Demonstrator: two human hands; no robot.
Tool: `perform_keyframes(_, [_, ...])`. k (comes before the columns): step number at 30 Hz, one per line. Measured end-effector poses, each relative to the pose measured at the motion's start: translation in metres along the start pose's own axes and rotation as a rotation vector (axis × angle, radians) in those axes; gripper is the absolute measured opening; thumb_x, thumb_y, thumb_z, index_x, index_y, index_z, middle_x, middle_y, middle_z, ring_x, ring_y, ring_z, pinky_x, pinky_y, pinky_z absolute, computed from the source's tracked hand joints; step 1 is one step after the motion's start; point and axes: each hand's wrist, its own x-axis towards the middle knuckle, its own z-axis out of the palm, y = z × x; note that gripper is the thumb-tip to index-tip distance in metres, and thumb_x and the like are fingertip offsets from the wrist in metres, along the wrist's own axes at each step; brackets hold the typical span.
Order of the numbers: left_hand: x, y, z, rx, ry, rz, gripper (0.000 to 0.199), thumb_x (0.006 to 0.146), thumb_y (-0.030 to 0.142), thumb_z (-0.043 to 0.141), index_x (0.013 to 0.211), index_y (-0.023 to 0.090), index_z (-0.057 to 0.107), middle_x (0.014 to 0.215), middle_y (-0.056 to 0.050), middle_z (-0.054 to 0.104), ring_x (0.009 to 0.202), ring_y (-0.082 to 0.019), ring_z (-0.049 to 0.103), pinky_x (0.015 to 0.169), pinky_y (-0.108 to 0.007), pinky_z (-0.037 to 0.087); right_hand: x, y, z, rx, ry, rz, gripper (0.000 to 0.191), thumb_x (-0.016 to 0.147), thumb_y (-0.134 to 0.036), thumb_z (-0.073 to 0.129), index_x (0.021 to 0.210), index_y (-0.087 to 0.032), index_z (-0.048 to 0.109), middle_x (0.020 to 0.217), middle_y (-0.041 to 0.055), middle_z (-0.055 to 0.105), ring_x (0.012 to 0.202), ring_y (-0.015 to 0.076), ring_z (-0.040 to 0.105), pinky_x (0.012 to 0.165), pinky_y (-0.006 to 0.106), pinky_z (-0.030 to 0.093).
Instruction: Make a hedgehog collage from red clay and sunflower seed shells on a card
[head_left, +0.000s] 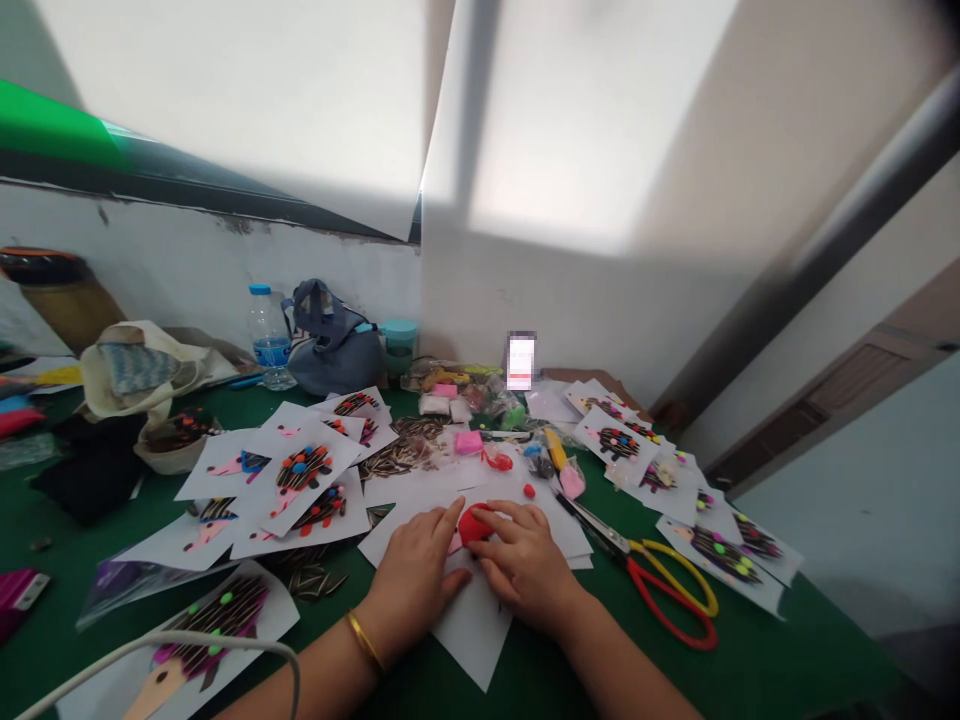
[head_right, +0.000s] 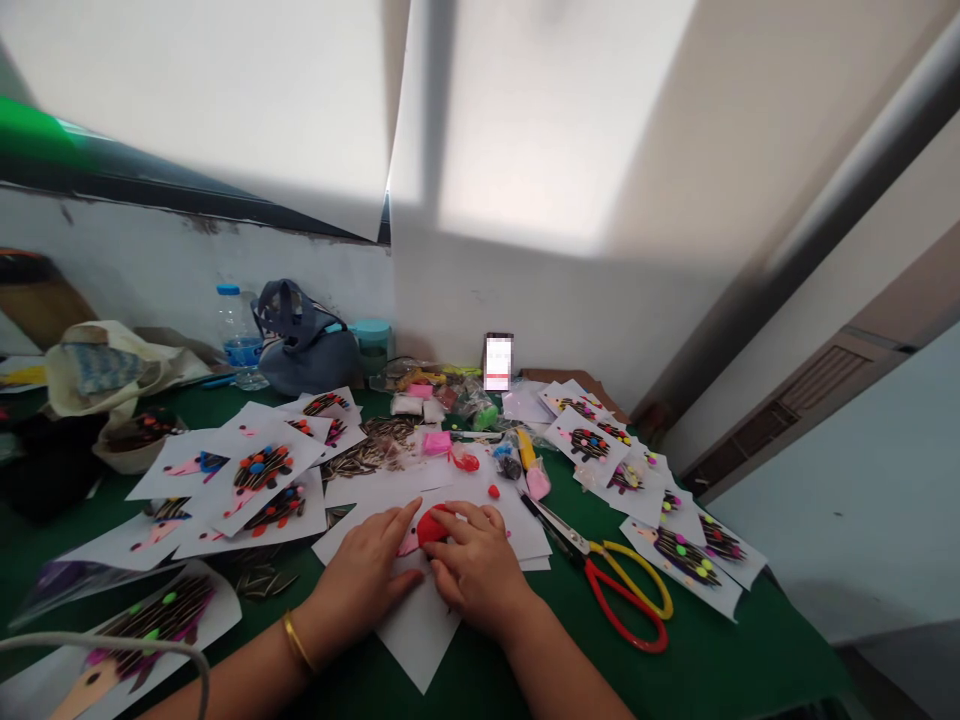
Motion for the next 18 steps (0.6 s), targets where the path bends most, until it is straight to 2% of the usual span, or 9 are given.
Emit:
perform_keyframes(4, [0.000, 0.000, 0.000, -0.004, -0.002, -0.002, 0.077, 0.079, 0.031, 0.063, 0.148, 0.027, 0.029, 0.136, -0.009, 0.053, 0.122, -0.026, 0.049, 0.102, -0.041, 0.037, 0.001, -0.003, 0.001, -0.018, -0.060, -0.021, 0.028, 0.089, -0.029, 0.055, 0.113, -0.034, 0.067, 0.141, 0.0009, 0.053, 0.132, 0.0276, 0.040, 0.101, 0.049, 0.029])
perform_keyframes(8, [0.000, -0.001, 0.003, -0.011, 0.011, 0.009, 0.077, 0.079, 0.031, 0.063, 0.148, 0.027, 0.029, 0.136, -0.009, 0.053, 0.122, -0.026, 0.049, 0.103, -0.041, 0.037, 0.002, -0.003, 0.004, -0.032, -0.066, -0.017, 0.030, 0.089, -0.029, 0.056, 0.117, -0.034, 0.065, 0.142, 0.0019, 0.052, 0.133, 0.0281, 0.040, 0.101, 0.050, 0.030])
perform_keyframes(11, [0.000, -0.002, 0.003, -0.014, 0.011, 0.008, 0.078, 0.079, 0.031, 0.064, 0.148, 0.027, 0.029, 0.136, -0.010, 0.053, 0.122, -0.027, 0.049, 0.103, -0.042, 0.037, 0.000, 0.003, 0.004, -0.012, 0.004, 0.000, 0.030, 0.088, -0.026, 0.056, 0.115, -0.033, 0.067, 0.138, 0.0021, 0.056, 0.129, 0.0282, 0.043, 0.102, 0.049, 0.032])
perform_keyframes(14, [0.000, -0.001, 0.001, -0.011, 0.000, -0.005, 0.080, 0.077, 0.030, 0.066, 0.148, 0.027, 0.030, 0.136, -0.010, 0.053, 0.123, -0.028, 0.049, 0.103, -0.042, 0.037, -0.003, 0.012, 0.002, 0.009, 0.110, 0.079, 0.029, 0.088, -0.023, 0.054, 0.112, -0.032, 0.070, 0.132, 0.0022, 0.061, 0.126, 0.0283, 0.046, 0.102, 0.049, 0.033])
perform_keyframes(18, [0.001, 0.000, -0.004, 0.009, -0.015, 0.035, 0.071, 0.076, 0.028, 0.068, 0.141, 0.033, 0.042, 0.132, -0.008, 0.055, 0.119, -0.027, 0.052, 0.100, -0.043, 0.039, -0.005, 0.018, -0.002, 0.034, 0.089, 0.105, 0.030, 0.089, -0.023, 0.053, 0.111, -0.035, 0.071, 0.132, -0.0004, 0.062, 0.126, 0.0287, 0.046, 0.101, 0.051, 0.033])
